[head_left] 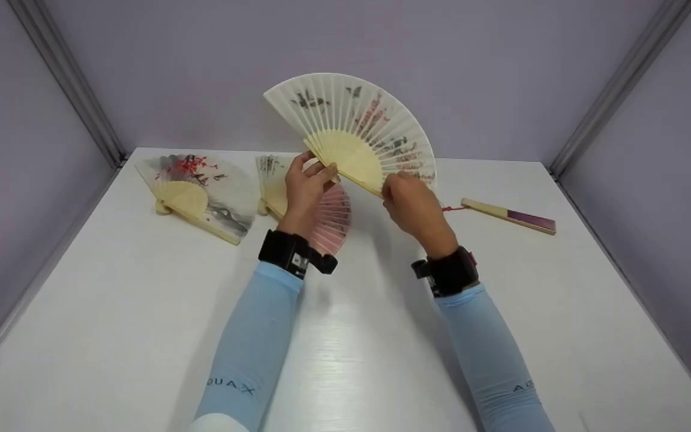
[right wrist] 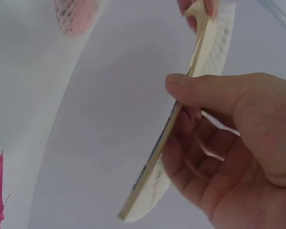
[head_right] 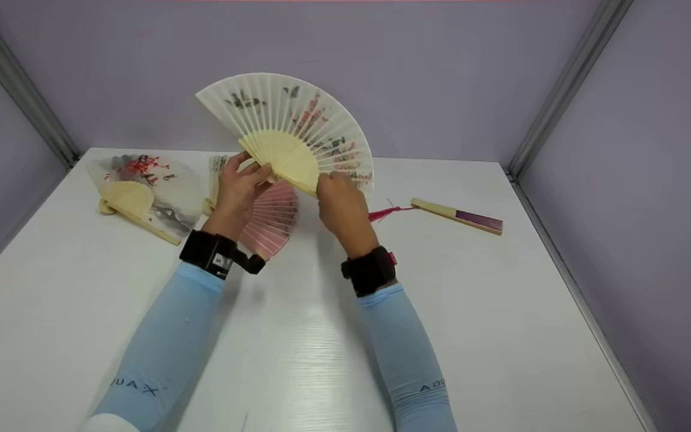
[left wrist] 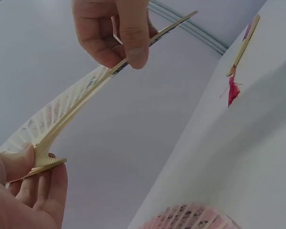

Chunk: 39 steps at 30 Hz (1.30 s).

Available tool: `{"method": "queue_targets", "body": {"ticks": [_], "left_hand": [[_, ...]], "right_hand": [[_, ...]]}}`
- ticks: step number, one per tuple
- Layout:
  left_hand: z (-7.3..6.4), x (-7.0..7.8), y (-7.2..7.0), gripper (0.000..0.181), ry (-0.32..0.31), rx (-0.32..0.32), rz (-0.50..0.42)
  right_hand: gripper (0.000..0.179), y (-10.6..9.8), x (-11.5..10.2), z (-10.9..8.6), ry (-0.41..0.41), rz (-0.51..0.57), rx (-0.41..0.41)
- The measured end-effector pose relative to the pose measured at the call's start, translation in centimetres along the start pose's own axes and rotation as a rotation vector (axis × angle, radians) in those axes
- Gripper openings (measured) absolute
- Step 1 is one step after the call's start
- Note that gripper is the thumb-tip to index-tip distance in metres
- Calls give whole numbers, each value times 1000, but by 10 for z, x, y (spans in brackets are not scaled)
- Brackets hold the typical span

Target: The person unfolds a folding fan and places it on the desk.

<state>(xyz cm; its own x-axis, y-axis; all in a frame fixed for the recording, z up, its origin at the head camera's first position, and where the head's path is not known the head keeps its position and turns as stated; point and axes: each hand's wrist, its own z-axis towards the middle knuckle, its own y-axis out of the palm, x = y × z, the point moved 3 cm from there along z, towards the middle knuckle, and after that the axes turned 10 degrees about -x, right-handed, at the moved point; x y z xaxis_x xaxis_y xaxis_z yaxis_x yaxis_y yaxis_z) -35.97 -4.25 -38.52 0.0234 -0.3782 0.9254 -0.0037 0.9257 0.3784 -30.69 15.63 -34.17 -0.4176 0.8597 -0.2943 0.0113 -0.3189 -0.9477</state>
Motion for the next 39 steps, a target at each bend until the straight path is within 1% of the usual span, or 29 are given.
{"method": "queue_targets", "body": {"ticks": [2,4,6,8,9,11,13,14,16,19,20,21,22,23,25,27,28,29,31,32,33,36,37,38,39], "left_hand": [[6,2,8,52,-35,-28,78],[12,1,18,50,-57,-63,132],[17,-4,27,48,-92,-83,191],[21,-11,34,46,-127,-90,237],[24,-16,36,45,-149,-90,276],[27,-26,38,43,-196,-81,361],[33,-35,37,43,-233,-67,454],[37,-40,36,44,-241,-56,507],[46,-49,32,45,-239,-36,613],[68,-70,25,36,-194,-2,766],[75,-77,23,32,-178,3,803],[78,-81,22,27,-172,-3,823],[81,-84,21,22,-172,-14,840],[83,-86,20,17,-180,-24,847],[78,-84,20,15,-217,-61,847],[75,-84,21,19,-241,-87,897],[75,-86,21,22,-245,-96,936],[73,-88,22,24,-249,-99,983],[68,-86,25,27,-243,-106,1086],[64,-84,28,28,-245,-106,1132],[57,-78,31,29,-253,-114,1164],[41,-64,43,28,-298,-138,1233],[37,-61,46,28,-308,-149,1256],[36,-60,48,27,-308,-161,1299],[35,-59,50,27,-299,-176,1342]], "right_hand": [[6,7,-9,-7,50,-2,-43],[9,11,-15,-11,126,-10,-93],[14,14,-18,-12,213,-22,-150],[17,17,-17,-12,279,-38,-204],[17,19,-15,-12,302,-32,-231],[16,24,-9,-11,324,-20,-278],[16,32,-2,-8,323,4,-311],[16,35,2,-7,323,19,-323],[16,44,8,-4,320,40,-342],[16,53,14,-1,335,101,-364],[13,56,16,0,344,120,-373],[12,57,17,1,347,134,-381],[8,69,30,6,327,157,-374],[7,70,31,6,330,174,-383],[6,72,31,8,329,188,-403],[8,72,31,9,343,198,-428],[8,73,32,10,354,205,-440],[8,64,22,7,389,201,-467],[6,68,28,10,413,197,-491],[6,75,36,14,411,199,-493],[7,82,45,18,399,191,-491],[13,106,74,32,346,175,-473],[14,114,83,36,321,169,-464],[13,121,90,40,301,163,-459],[13,125,94,43,289,156,-456]]}}
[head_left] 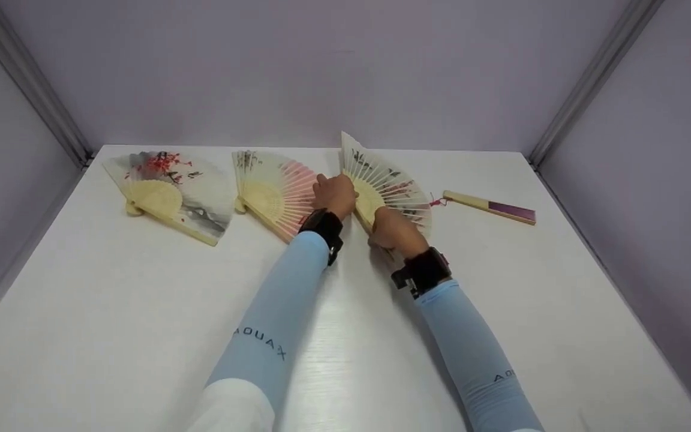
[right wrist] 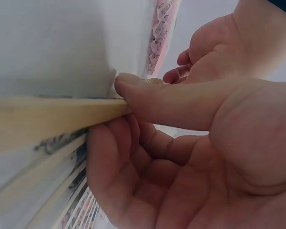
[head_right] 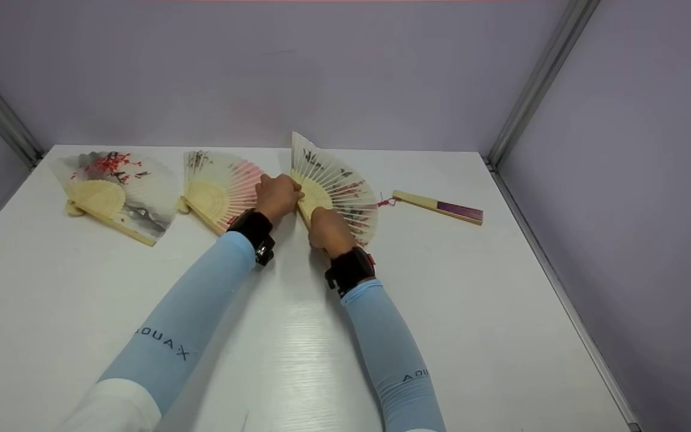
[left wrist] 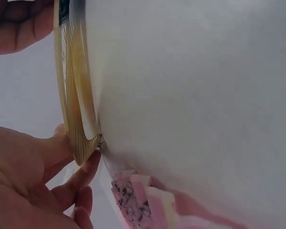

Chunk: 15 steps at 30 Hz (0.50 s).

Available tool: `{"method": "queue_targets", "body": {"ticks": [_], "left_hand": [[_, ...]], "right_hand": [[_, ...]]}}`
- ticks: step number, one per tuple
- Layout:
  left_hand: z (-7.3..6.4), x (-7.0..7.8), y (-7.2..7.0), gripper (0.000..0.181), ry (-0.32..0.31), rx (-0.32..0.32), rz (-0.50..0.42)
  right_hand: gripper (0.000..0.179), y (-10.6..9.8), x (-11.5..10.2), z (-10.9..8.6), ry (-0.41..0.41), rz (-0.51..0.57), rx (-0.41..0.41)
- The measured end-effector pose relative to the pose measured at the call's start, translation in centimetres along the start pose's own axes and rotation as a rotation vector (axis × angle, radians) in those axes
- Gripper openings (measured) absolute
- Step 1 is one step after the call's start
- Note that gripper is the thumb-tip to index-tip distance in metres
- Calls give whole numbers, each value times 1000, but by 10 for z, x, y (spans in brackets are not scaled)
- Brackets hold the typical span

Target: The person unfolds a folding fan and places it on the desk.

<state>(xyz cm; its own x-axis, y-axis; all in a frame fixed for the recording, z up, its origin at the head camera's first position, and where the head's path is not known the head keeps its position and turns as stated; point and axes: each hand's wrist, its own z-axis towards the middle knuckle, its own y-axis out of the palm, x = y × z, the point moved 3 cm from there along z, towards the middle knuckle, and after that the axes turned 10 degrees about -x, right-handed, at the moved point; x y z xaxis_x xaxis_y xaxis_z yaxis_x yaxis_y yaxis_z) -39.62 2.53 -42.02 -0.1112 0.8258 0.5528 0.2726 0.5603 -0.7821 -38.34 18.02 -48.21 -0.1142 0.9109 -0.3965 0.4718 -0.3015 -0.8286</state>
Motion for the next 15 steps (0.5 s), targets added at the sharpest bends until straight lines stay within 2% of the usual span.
{"method": "queue_targets", "body": {"ticks": [4,9,11,12,15], "left_hand": [[0,1,1,30,42,19,156],[0,-2,3,32,98,36,215],[-3,-2,3,34,125,42,256],[-4,-2,3,35,133,45,279],[-6,-1,3,36,138,40,361]], "right_hand": [[8,3,6,10,-23,-24,2],[12,5,3,6,5,-14,41],[13,4,-1,2,14,5,54],[12,2,-9,-9,16,8,53],[9,-4,-23,-24,29,16,31]]}}
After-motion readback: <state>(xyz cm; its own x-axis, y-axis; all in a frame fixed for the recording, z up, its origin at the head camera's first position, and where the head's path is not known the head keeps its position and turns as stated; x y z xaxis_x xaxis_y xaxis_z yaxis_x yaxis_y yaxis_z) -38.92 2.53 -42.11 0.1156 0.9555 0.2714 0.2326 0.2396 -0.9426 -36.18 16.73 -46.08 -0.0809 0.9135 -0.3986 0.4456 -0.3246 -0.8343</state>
